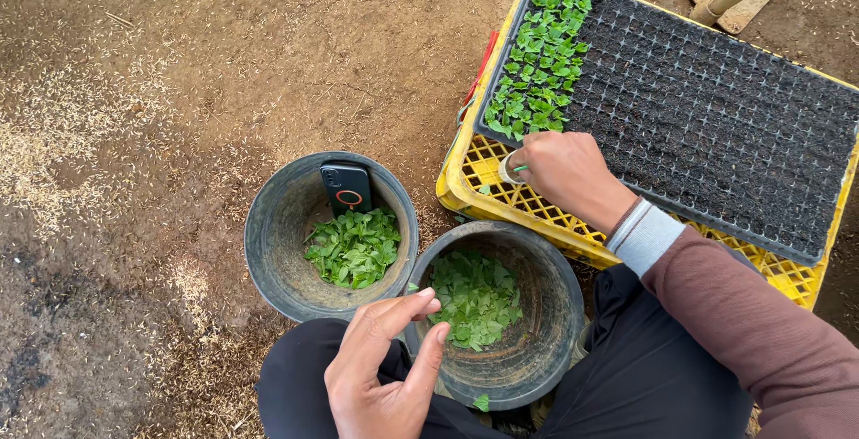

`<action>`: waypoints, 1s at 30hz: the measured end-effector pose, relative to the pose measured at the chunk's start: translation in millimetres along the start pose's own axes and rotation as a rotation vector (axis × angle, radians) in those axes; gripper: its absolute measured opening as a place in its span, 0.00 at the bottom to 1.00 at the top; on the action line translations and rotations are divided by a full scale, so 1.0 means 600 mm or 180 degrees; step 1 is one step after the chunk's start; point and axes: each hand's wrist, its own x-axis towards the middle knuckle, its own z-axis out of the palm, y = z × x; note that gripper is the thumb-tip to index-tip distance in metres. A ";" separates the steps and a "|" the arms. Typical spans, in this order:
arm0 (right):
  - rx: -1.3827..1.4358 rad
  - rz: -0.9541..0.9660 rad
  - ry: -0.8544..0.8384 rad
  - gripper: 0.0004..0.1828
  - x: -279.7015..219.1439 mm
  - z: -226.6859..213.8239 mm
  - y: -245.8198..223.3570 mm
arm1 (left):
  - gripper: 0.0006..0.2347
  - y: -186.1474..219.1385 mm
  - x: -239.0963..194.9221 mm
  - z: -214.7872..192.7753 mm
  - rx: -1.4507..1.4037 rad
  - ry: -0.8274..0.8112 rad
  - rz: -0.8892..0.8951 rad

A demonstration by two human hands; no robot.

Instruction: The person picks small green seedlings from a bucket, trims their leaves with a small green tool, dips the stem into a small cup, and plants each seedling into a cell in a seedling tray. The process is repeated continuously.

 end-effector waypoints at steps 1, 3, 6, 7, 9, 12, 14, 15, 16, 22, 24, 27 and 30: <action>-0.0059 0.0031 -0.0076 0.09 0.000 0.000 0.000 | 0.15 0.000 -0.001 -0.001 0.0004 -0.0020 -0.0063; 0.0003 0.0086 -0.0122 0.10 0.000 -0.002 0.000 | 0.15 -0.001 -0.001 -0.001 0.0022 -0.0016 -0.0052; 0.0170 0.0141 -0.0139 0.12 0.000 -0.009 -0.002 | 0.14 0.000 0.000 -0.001 0.0000 -0.0009 -0.0042; 0.0239 0.0154 -0.0137 0.12 -0.001 -0.011 -0.002 | 0.14 0.000 0.000 -0.001 -0.0015 -0.0006 -0.0040; 0.0459 0.0272 -0.0016 0.11 -0.001 -0.017 0.004 | 0.14 0.000 -0.001 -0.004 -0.0004 -0.0027 -0.0022; 0.0836 0.0491 0.0047 0.09 -0.003 -0.026 0.023 | 0.14 -0.003 -0.002 -0.006 -0.0020 -0.0050 0.0090; 0.1189 0.0635 0.0088 0.09 -0.001 -0.033 0.045 | 0.15 -0.006 -0.001 -0.007 -0.0060 -0.0087 0.0163; 0.1410 0.0694 0.0125 0.09 0.001 -0.038 0.059 | 0.15 -0.008 -0.001 -0.008 -0.0089 -0.0116 0.0182; 0.1632 0.0750 0.0166 0.10 0.004 -0.044 0.075 | 0.15 -0.011 -0.001 -0.008 -0.0116 -0.0143 0.0203; 0.1193 0.1230 0.1455 0.08 0.042 -0.067 0.195 | 0.15 -0.049 -0.002 0.000 -0.0098 -0.0097 0.0394; 0.0919 0.1343 0.1609 0.08 0.060 -0.060 0.222 | 0.16 -0.068 0.001 0.001 -0.0019 -0.0192 0.0569; 0.0620 0.1289 0.1747 0.07 0.085 -0.045 0.245 | 0.18 -0.109 0.006 0.007 0.0067 -0.0376 0.0785; 0.0473 0.1247 0.1667 0.07 0.102 -0.032 0.253 | 0.19 -0.148 -0.001 0.019 0.0213 -0.0509 0.0754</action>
